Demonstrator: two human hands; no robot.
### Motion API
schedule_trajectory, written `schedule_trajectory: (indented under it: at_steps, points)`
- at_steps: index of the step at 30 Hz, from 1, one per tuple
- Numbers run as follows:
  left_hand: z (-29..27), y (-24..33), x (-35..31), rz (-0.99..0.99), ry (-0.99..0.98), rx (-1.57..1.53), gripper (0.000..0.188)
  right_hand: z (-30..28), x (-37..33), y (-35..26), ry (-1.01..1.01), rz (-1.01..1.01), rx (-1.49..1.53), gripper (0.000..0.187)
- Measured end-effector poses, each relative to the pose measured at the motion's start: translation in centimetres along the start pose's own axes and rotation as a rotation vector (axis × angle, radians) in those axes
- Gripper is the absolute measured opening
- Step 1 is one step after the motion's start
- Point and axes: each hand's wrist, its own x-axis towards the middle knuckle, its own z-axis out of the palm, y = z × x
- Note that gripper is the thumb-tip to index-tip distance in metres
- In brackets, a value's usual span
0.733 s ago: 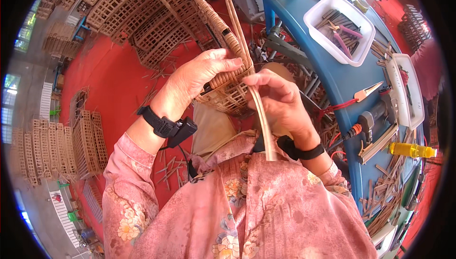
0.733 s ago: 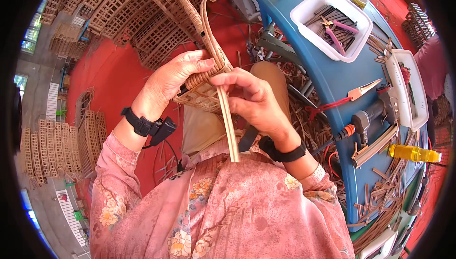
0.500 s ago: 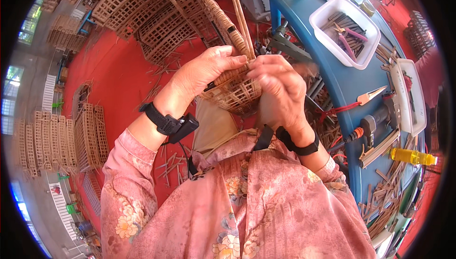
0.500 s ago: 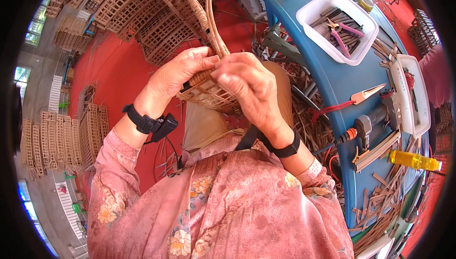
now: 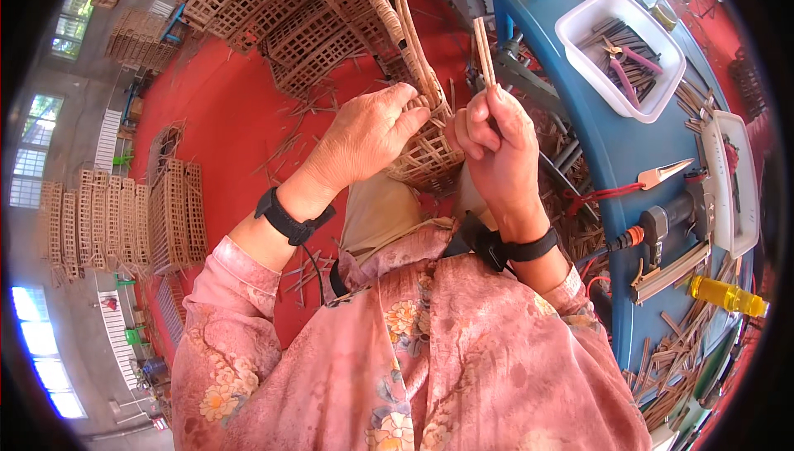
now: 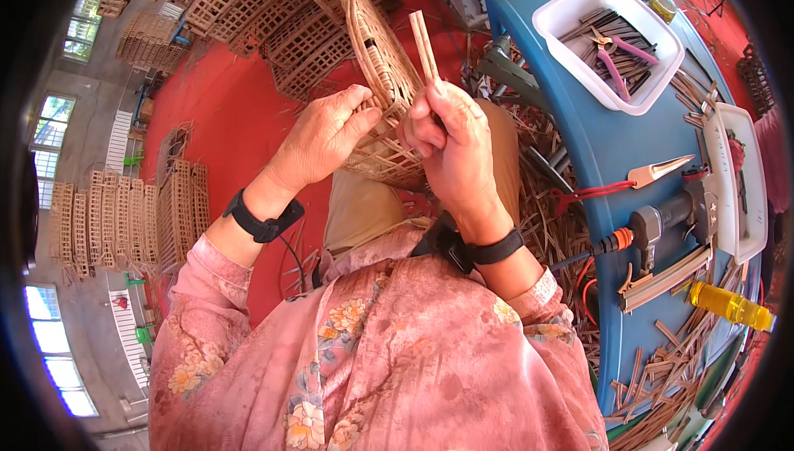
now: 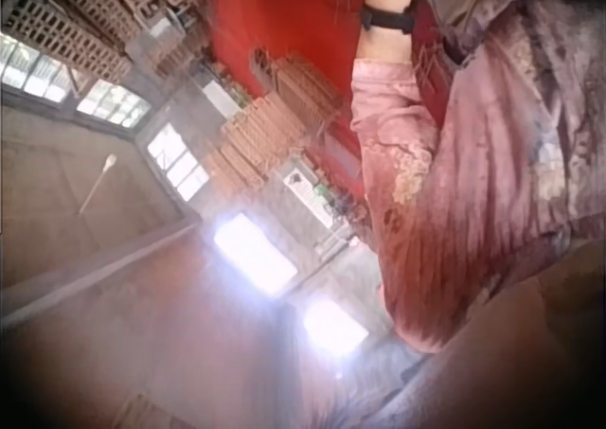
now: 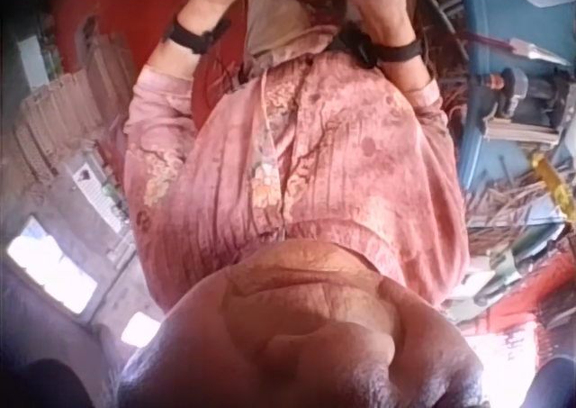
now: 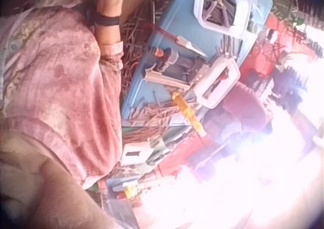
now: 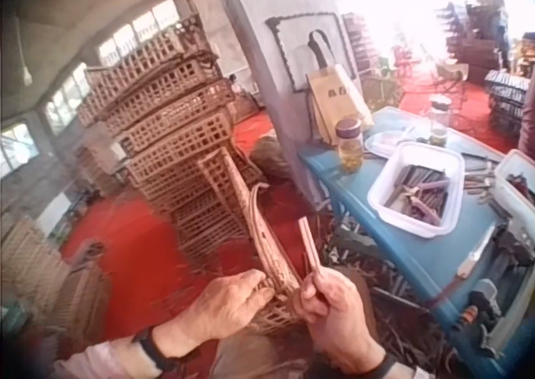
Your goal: The recorder is weaving bamboo or rattan strips into a furniture frame and using a staple gun and scissors for assembly.
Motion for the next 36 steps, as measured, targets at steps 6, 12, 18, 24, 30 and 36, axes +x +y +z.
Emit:
schedule_trajectory:
  at_steps: [6, 12, 18, 24, 30, 36]
  points:
    - [0.0, 0.0, 0.1, -0.108, -0.040, -0.175, 0.029, -1.2, -1.5, 0.4, 0.025, -0.018, -0.072, 0.034]
    - [-0.2, 0.4, 0.9, -0.182, -0.142, -0.304, 0.030, -1.9, -3.2, 0.4, -0.007, -0.067, -0.074, 0.034]
    - [0.3, -1.0, 1.9, -0.190, -0.186, -0.520, 0.032, -1.1, -3.8, 0.0, 0.010, -0.076, -0.191, 0.031]
    - [-0.7, -2.2, 2.0, -0.310, -0.282, -0.663, 0.034, -1.5, -5.3, -0.3, 0.069, -0.055, -0.462, 0.026]
    - [-1.3, -3.1, 2.1, -0.370, -0.375, -0.826, 0.035, -1.7, -5.5, -0.4, -0.005, -0.009, -0.491, 0.022]
    - [-1.2, -3.8, 2.2, -0.420, -0.432, -0.948, 0.035, -1.1, -5.0, 0.1, -0.312, -0.185, -0.983, 0.016]
